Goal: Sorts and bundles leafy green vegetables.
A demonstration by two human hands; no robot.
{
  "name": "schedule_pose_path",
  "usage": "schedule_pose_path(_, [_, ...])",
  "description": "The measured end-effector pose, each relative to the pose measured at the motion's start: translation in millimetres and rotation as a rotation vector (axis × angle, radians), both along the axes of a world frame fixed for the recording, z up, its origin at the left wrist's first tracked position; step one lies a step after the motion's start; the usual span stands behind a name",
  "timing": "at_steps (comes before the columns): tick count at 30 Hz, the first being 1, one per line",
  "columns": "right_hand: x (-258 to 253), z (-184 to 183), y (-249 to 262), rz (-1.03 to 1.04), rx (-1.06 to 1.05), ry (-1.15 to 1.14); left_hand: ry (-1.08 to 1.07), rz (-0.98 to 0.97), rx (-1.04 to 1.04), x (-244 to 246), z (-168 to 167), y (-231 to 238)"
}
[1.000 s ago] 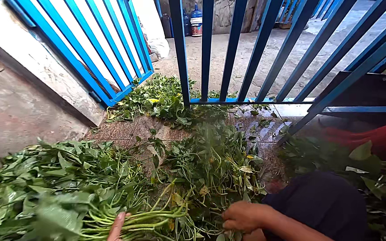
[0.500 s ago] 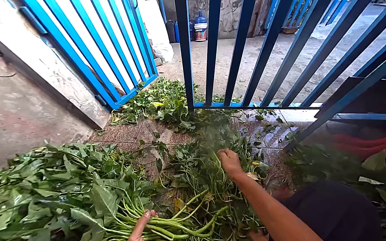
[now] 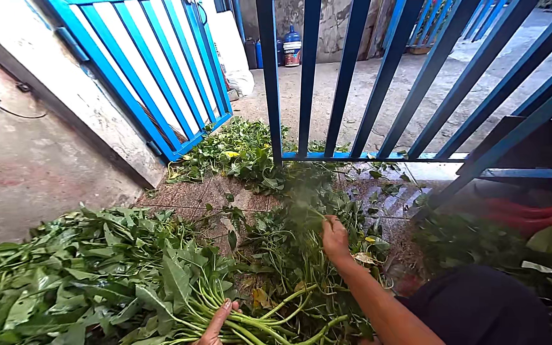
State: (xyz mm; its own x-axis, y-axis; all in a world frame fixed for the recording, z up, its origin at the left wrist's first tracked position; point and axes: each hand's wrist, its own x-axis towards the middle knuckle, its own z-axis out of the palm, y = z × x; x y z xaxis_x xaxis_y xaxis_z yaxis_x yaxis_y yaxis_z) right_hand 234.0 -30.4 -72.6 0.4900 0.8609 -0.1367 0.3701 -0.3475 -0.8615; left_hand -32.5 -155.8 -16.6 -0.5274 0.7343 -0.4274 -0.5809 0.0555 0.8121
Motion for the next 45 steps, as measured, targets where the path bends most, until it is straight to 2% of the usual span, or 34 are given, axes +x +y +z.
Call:
schedule_pose_path(1, [-1.4,5.3,-11.7,-0.044,0.144,0.013,0.001,-0.002,-0.007,0.3,-0.9,1.0])
schedule_pose_path(2, [0.6,6.5,-21.3,-0.045,0.200,0.028,0.000,-0.006,-0.012,0.8,-2.2,1.7])
schedule_pose_path(3, [6.3,7.3,-29.2,0.006,0.126,0.048,-0.005,-0.014,-0.013,1.4,-3.8,2.0])
schedule_pose_path(5, [21.0,8.9,-35.2,0.175,-0.224,0.147,-0.018,-0.046,-0.017,4.3,-4.6,1.8])
schedule_pose_path(6, [24.1,8.1,-37.3,0.208,-0.292,0.210,-0.027,-0.064,-0.020,6.3,-2.8,2.2])
schedule_pose_path(16, [-21.8,29.1,-120.9,0.374,0.076,0.634,0.072,-0.037,-0.024,14.9,-5.0,-4.4])
schedule_pose_path(19, [-40.5,27.1,-136.2,0.443,0.207,0.569,0.079,-0.029,-0.005,16.0,-3.5,-5.4])
schedule_pose_path(21, [-52.9,19.6,-143.2,0.459,0.350,0.448,0.083,-0.033,0.008,16.7,-0.7,-6.0])
schedule_pose_path(26, [-74.7,1.9,-148.9,0.382,0.744,-0.143,0.022,-0.070,0.043,21.0,4.9,-9.7])
schedule_pose_path(29, [-79.9,5.4,-151.6,0.392,0.871,-0.371,-0.037,-0.123,0.080,24.0,7.0,-11.1])
schedule_pose_path(34, [-79.6,6.6,-158.8,0.502,0.965,-0.471,-0.028,-0.155,0.150,26.3,6.6,-14.3])
schedule_pose_path(39, [-73.5,8.8,-154.4,0.524,1.022,-0.562,-0.148,-0.259,0.219,16.6,2.3,-17.9])
schedule_pose_path(43, [-71.6,15.5,-153.6,0.606,0.948,-0.556,-0.239,-0.339,0.271,12.7,-4.9,-19.2])
schedule_pose_path(45, [-71.7,20.5,-155.9,0.689,0.812,-0.456,-0.250,-0.352,0.275,13.4,-6.7,-19.0])
